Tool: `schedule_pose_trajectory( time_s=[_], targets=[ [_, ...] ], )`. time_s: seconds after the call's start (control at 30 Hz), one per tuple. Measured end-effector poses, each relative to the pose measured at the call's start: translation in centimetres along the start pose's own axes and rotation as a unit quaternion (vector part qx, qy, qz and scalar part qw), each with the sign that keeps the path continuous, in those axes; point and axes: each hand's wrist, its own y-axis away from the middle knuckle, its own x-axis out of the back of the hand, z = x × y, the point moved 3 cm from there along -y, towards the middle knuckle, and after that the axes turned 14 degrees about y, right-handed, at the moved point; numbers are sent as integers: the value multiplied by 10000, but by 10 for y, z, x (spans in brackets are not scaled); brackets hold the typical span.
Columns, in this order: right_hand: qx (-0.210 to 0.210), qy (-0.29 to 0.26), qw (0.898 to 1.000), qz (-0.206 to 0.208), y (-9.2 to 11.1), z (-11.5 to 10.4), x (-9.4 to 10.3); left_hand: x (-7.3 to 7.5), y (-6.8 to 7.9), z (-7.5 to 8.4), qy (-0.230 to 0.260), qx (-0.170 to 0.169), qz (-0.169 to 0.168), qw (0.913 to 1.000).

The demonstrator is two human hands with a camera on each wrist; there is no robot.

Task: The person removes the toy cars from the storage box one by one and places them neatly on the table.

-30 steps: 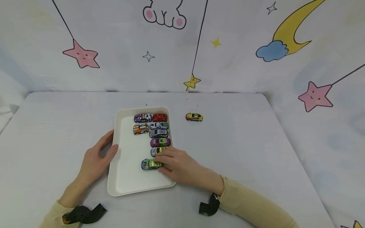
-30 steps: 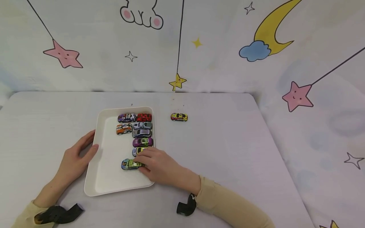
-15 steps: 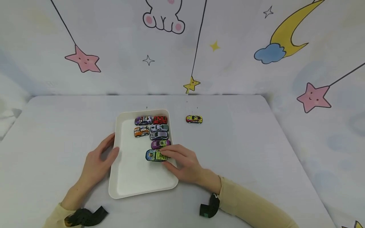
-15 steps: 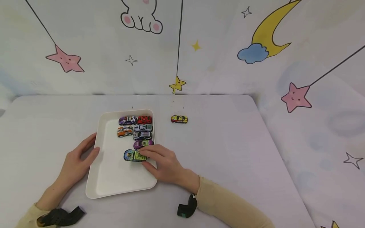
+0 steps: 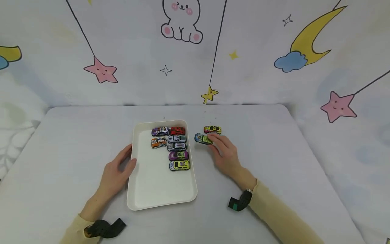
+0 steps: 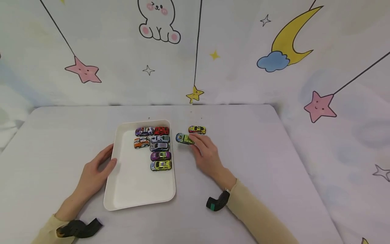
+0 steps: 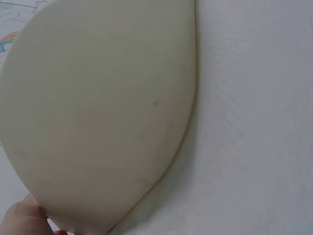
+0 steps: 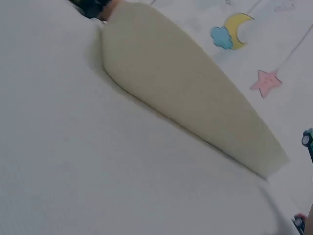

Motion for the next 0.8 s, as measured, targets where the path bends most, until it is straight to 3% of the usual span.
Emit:
schedule_pose_trajectory(
  time_s=[0.23,0.5,0.8],
  targets=[
    [-216,436,9984,-274,2,35,12,-2,1,-1,-29,-25,-6,10000],
    [-870,419,9932,-648,2,37,12,0,-1,-1,-29,-36,-26,10000],
    [-862,584,9883,-1117,3,37,7,1,0,-2,-5,-31,-37,10000]
  ],
)
